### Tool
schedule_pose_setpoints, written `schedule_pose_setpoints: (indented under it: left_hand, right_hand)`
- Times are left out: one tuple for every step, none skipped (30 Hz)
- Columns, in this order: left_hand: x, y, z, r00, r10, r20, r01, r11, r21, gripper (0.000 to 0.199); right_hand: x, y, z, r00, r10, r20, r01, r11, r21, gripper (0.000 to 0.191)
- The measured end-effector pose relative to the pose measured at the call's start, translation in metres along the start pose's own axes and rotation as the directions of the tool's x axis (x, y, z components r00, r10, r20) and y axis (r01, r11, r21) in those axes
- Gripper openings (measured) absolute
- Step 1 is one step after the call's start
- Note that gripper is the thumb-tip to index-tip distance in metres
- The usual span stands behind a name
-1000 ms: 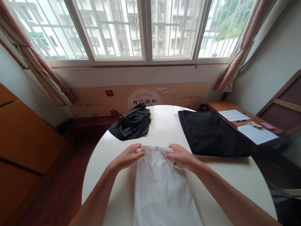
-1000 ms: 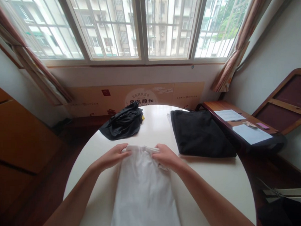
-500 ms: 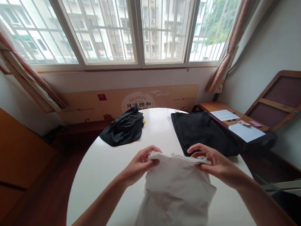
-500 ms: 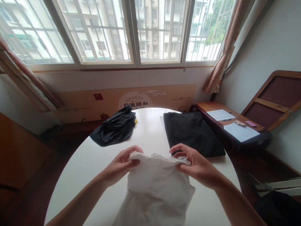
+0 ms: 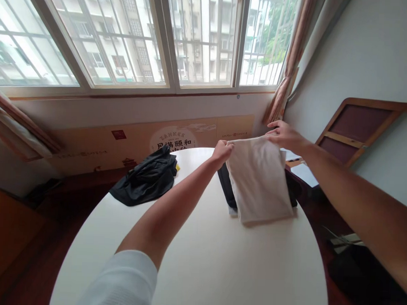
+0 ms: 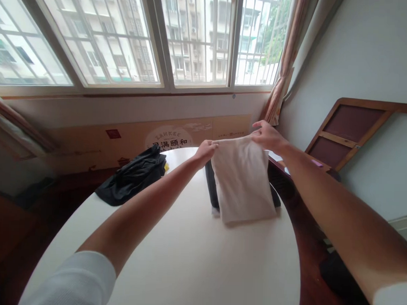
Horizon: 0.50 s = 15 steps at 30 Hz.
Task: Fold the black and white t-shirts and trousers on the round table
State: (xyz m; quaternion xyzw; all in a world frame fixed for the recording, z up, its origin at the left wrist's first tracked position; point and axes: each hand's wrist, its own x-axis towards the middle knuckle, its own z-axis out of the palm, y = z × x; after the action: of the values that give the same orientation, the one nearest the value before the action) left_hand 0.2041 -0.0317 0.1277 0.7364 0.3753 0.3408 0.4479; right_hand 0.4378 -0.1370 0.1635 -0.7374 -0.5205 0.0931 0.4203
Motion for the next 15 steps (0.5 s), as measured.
schedule_pose_setpoints:
  left_hand:
    - [0.005, -0.004, 0.003, 0.999, -0.01, -0.04, 0.012, 0.999, 0.051, 0.026]
    - [0.005, -0.009, 0.006, 0.998, -0.007, -0.055, 0.012, 0.996, 0.084, 0.028]
    - [-0.001, -0.016, 0.008, 0.999, 0.004, -0.054, 0.002, 0.993, 0.119, 0.027]
    - [-0.013, -0.026, 0.011, 0.999, 0.019, -0.032, -0.014, 0.989, 0.147, 0.026]
    - [-0.029, -0.036, 0.013, 0.999, 0.043, 0.015, -0.045, 0.983, 0.176, 0.025]
    - [-0.048, -0.048, 0.016, 0.995, 0.066, 0.078, -0.08, 0.976, 0.2, 0.024]
    - [-0.069, -0.06, 0.019, 0.985, 0.086, 0.152, -0.119, 0.967, 0.225, 0.026]
    - [-0.09, -0.071, 0.021, 0.966, 0.117, 0.232, -0.182, 0.941, 0.285, 0.028]
    - [-0.109, -0.08, 0.024, 0.953, 0.126, 0.276, -0.217, 0.919, 0.33, 0.028]
    - [-0.125, -0.088, 0.025, 0.95, 0.128, 0.284, -0.231, 0.902, 0.364, 0.028]
    - [-0.138, -0.094, 0.026, 0.952, 0.133, 0.274, -0.237, 0.889, 0.392, 0.028]
    - [-0.147, -0.098, 0.025, 0.955, 0.148, 0.257, -0.245, 0.882, 0.403, 0.029]
    - [-0.153, -0.1, 0.024, 0.95, 0.183, 0.255, -0.276, 0.874, 0.4, 0.031]
    - [-0.156, -0.101, 0.022, 0.932, 0.238, 0.272, -0.332, 0.861, 0.384, 0.034]
    - [-0.158, -0.102, 0.019, 0.903, 0.304, 0.305, -0.404, 0.842, 0.357, 0.038]
  right_hand:
    - [0.011, 0.009, 0.011, 0.998, 0.048, -0.043, -0.052, 0.992, -0.118, 0.076]
    - [0.017, 0.019, 0.024, 0.997, 0.06, -0.042, -0.069, 0.97, -0.234, 0.077]
    - [0.017, 0.028, 0.038, 0.998, 0.055, -0.004, -0.053, 0.941, -0.335, 0.075]
    - [0.012, 0.037, 0.053, 0.998, 0.029, 0.064, 0.0, 0.913, -0.408, 0.07]
    - [0.002, 0.045, 0.067, 0.991, 0.002, 0.132, 0.056, 0.898, -0.436, 0.064]
    - [-0.01, 0.053, 0.082, 0.982, -0.02, 0.188, 0.102, 0.892, -0.44, 0.061]
    - [-0.024, 0.06, 0.096, 0.971, -0.038, 0.236, 0.141, 0.89, -0.434, 0.06]
    - [-0.038, 0.066, 0.11, 0.96, -0.05, 0.276, 0.169, 0.89, -0.424, 0.06]
    - [-0.051, 0.072, 0.121, 0.949, -0.059, 0.31, 0.192, 0.889, -0.416, 0.061]
    - [-0.062, 0.077, 0.131, 0.94, -0.063, 0.336, 0.207, 0.887, -0.412, 0.062]
    - [-0.069, 0.081, 0.138, 0.934, -0.066, 0.351, 0.217, 0.885, -0.411, 0.063]
    - [-0.075, 0.084, 0.143, 0.931, -0.07, 0.358, 0.224, 0.884, -0.41, 0.063]
    - [-0.077, 0.087, 0.146, 0.929, -0.077, 0.361, 0.23, 0.886, -0.403, 0.063]
    - [-0.078, 0.09, 0.147, 0.93, -0.084, 0.359, 0.23, 0.893, -0.386, 0.063]
    - [-0.078, 0.092, 0.147, 0.932, -0.086, 0.352, 0.221, 0.906, -0.361, 0.062]
